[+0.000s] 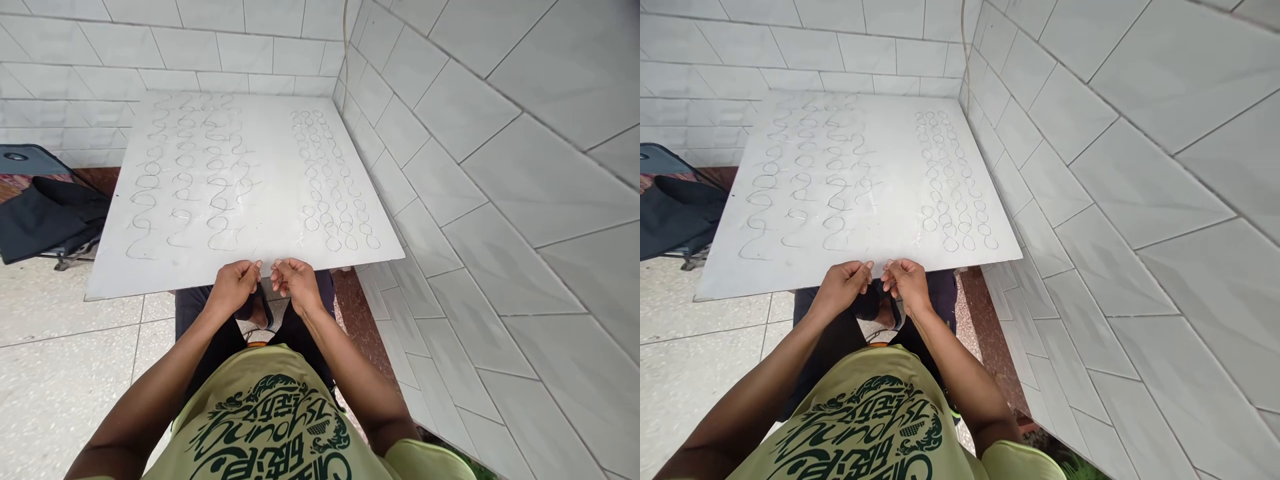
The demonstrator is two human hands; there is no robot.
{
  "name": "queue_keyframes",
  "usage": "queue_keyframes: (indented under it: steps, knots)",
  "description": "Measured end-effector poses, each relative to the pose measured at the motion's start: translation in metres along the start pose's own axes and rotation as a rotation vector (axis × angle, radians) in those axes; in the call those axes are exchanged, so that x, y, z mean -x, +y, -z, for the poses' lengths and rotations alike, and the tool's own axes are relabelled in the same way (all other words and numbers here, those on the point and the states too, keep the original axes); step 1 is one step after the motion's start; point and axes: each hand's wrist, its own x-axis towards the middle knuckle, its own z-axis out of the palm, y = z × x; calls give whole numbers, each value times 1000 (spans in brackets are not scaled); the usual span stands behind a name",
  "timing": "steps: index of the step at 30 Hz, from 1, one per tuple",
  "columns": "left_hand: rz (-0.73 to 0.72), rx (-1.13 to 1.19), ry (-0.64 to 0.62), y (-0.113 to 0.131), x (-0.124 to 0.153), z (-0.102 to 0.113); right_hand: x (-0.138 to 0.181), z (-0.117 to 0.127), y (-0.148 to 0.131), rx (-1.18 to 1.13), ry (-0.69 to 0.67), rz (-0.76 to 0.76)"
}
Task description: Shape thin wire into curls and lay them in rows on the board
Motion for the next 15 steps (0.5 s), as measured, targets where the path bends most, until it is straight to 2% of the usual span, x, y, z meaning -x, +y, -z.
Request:
queue_keyframes:
  steps: [3, 5, 7, 9, 11, 13, 15]
  knots:
    - [37, -3, 49, 3, -18, 3, -24, 2, -8, 133, -49, 8]
    - [49, -61, 67, 6, -30, 7, -37, 5, -13, 278, -47, 70]
    - [40, -120, 51, 12, -40, 12, -45, 8, -19, 509, -10, 258]
    - [15, -164, 20, 17, -49, 18, -48, 12, -25, 802, 7, 561]
    - [1, -187, -7, 22, -55, 22, -48, 12, -30, 1051, -55, 837]
    - [13, -196, -28, 25, -59, 25, -49, 10, -34, 1202, -161, 977]
    - [37, -183, -38, 26, -63, 26, -52, 6, -34, 1288, -237, 1037]
